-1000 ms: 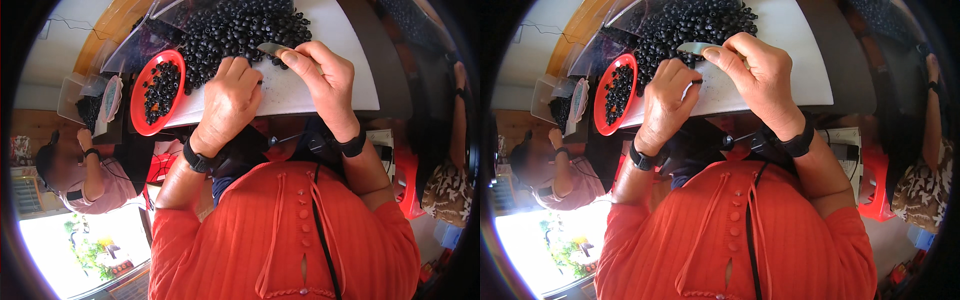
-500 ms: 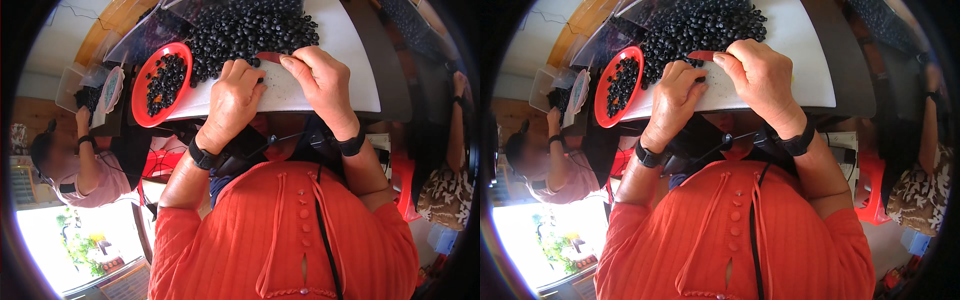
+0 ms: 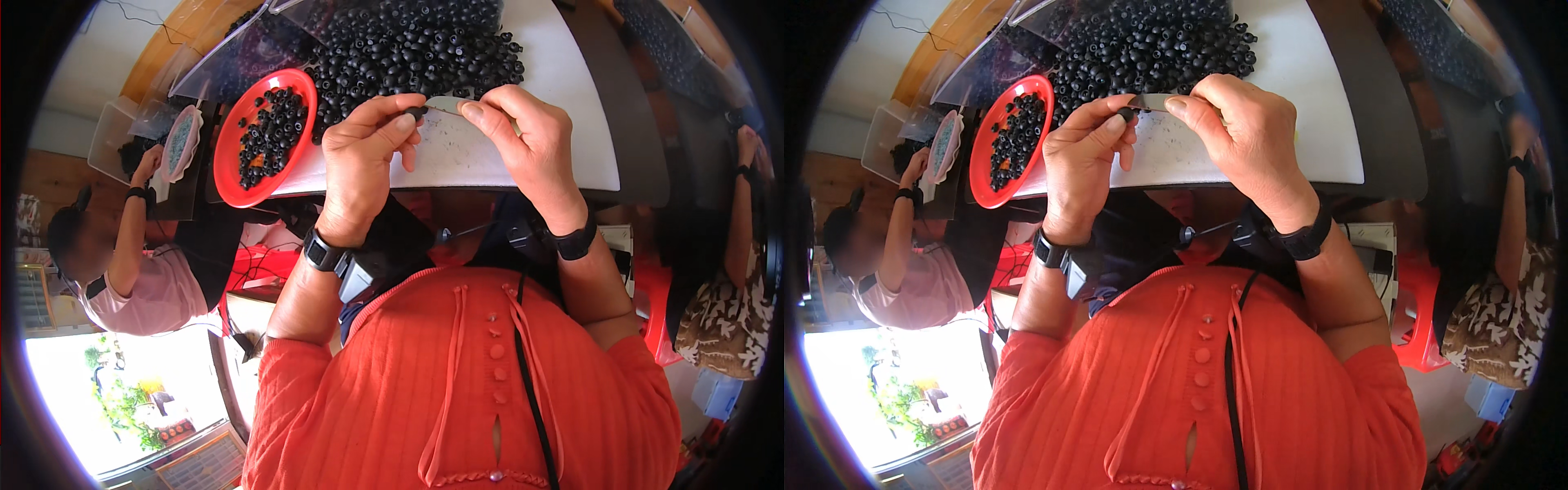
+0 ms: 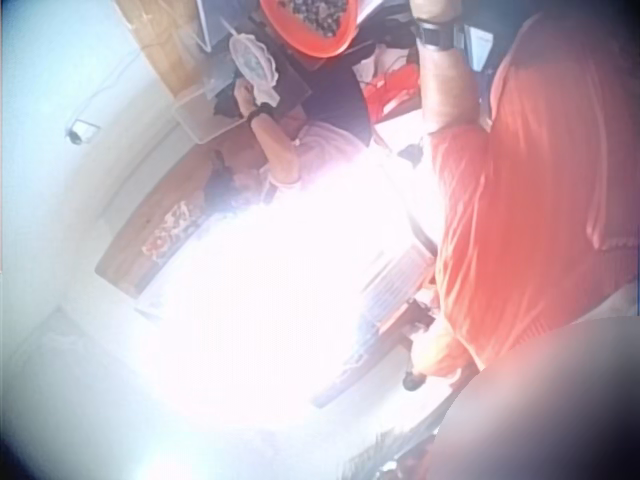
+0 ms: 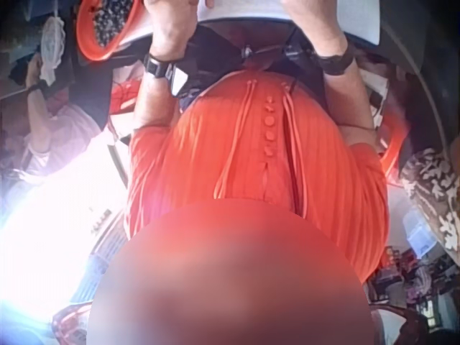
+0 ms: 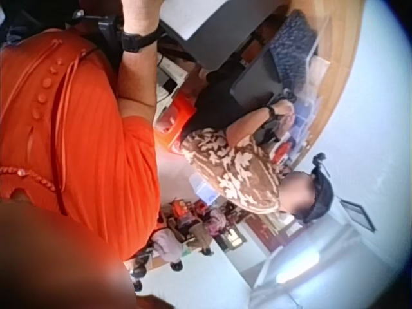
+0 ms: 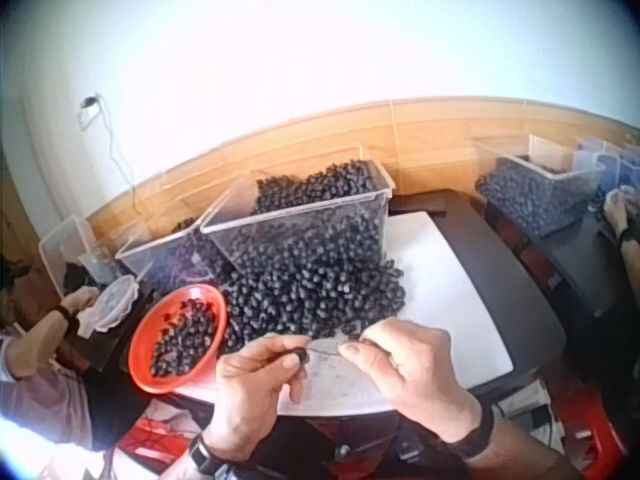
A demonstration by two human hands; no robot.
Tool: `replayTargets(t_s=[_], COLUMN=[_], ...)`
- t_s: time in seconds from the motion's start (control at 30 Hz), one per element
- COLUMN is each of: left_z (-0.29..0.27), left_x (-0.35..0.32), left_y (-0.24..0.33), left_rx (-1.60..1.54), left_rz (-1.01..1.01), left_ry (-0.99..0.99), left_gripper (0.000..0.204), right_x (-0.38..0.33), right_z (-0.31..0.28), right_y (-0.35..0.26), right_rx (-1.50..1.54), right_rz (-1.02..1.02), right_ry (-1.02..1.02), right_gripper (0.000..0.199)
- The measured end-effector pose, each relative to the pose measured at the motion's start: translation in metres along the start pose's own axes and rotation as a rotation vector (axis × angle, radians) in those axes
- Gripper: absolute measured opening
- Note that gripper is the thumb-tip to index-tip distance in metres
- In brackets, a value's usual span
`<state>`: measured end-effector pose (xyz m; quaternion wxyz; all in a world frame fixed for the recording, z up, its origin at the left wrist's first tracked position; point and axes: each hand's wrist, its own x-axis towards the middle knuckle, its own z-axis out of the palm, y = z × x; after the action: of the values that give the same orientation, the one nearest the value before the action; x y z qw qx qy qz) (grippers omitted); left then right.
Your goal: Sorting and inspecting small black round objects at a workbench using a small knife.
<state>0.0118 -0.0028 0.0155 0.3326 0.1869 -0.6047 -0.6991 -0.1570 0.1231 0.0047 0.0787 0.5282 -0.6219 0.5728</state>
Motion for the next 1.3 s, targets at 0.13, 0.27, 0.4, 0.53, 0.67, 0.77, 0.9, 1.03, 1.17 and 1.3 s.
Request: replayTargets(t_s=[0.13,0.27,0.4,0.53,0.67,0.77,0.9,1.03,1.17,1.3], left_z=[-0.002,0.001,0.001,0.004,0.007,0.008,0.008,0.008,0.008,0.008], left_x=[0.000,0.002,0.004,0.004,0.003,0.003,0.002,0.002,0.001,0.001], left_y=[-0.004,-0.009,-0.011,-0.013,-0.014,-0.015,-0.017,-0.018,-0.018,-0.019], left_rx=[-0.136,-0.280,-0.372,-0.394,-0.411,-0.365,-0.345,-0.345,-0.397,-0.397], left_rz=[-0.025,-0.054,-0.050,-0.042,-0.050,-0.047,-0.049,-0.039,-0.047,-0.059], left_ry=[-0.045,-0.090,-0.139,-0.169,-0.160,-0.142,-0.119,-0.117,-0.133,-0.103], left_gripper=[0.028,0.028,0.026,0.026,0.026,0.028,0.029,0.030,0.028,0.027], right_x=[0.001,0.002,0.003,0.003,0.003,0.003,0.002,0.002,0.002,0.002], right_z=[0.001,0.000,-0.001,0.000,0.000,0.000,0.000,0.002,0.002,0.004], right_y=[0.000,-0.002,-0.003,-0.001,-0.001,0.000,0.001,0.001,0.002,0.006], right_rx=[0.031,0.031,0.012,-0.012,-0.026,-0.034,-0.043,-0.062,-0.078,-0.096], right_rz=[0.003,0.052,0.061,0.074,0.076,0.061,0.064,0.041,0.009,-0.023], right_ry=[-0.010,-0.041,-0.069,-0.073,-0.083,-0.093,-0.100,-0.092,-0.100,-0.116], right_gripper=[0.026,0.028,0.029,0.031,0.032,0.032,0.033,0.034,0.037,0.037])
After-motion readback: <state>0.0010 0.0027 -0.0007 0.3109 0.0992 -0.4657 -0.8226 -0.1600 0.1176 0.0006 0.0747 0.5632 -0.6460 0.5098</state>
